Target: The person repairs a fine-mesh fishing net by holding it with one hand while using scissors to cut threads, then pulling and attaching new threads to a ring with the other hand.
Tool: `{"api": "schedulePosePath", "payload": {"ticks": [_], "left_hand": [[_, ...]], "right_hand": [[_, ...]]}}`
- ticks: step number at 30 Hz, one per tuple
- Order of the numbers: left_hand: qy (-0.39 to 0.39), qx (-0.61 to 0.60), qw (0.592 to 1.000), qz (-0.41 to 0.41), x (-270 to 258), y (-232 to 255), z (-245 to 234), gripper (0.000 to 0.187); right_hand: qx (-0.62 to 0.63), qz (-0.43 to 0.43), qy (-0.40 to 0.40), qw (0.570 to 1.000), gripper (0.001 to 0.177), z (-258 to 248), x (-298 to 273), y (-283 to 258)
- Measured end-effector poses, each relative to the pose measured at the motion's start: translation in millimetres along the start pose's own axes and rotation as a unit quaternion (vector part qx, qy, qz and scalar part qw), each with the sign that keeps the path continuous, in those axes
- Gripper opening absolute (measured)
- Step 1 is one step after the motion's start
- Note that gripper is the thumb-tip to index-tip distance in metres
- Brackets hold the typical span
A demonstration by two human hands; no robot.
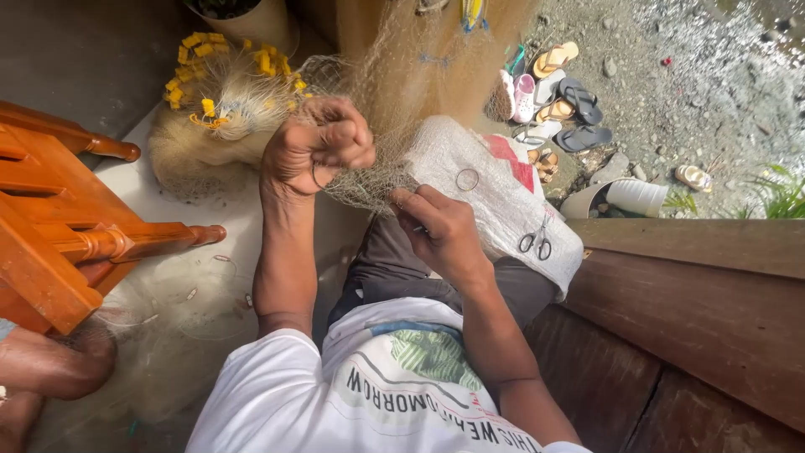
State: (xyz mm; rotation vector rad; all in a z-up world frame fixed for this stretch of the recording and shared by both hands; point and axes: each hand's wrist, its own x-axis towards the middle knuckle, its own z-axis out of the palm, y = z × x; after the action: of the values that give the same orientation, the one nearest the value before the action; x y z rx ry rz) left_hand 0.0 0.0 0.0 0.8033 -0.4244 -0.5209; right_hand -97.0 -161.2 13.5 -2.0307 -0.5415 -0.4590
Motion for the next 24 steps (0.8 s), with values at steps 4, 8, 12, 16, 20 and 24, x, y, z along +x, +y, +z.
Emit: {"api": "schedulePosePath", "payload": {"ticks": [4,8,12,16,20,24], "left_hand": [[-0.035,-0.021,0.999,0.032,0.4,19.3,23.9,0.012],[-0.025,-0.192,0.981,0.028,-9.6,23.6,19.0,0.017],[0.003,-0.106,0.991,0.087,-16.0,28.6,25.6,0.021],[0.087,-0.004,0.989,0.118,-18.2,29.9,40.4,0.025],[0.148,0.060,0.974,0.163,-16.6,26.4,45.1,0.034],[0.148,0.047,0.972,0.179,-14.4,28.6,55.1,0.028]], "right_hand": [[0.003,-0.002,-0.029,1.000,0.024,2.5,0.0,-1.0],[0.002,0.009,-0.038,0.999,0.024,4.8,6.8,-8.1],[0.021,0.007,-0.027,0.999,0.020,10.0,7.7,-9.0],[0.030,0.006,-0.029,0.999,0.021,13.7,4.0,-8.7],[0.036,0.011,-0.029,0.999,0.019,13.2,2.6,-15.1],[0.043,0.019,-0.033,0.998,0.020,13.0,-1.2,-15.5]]}}
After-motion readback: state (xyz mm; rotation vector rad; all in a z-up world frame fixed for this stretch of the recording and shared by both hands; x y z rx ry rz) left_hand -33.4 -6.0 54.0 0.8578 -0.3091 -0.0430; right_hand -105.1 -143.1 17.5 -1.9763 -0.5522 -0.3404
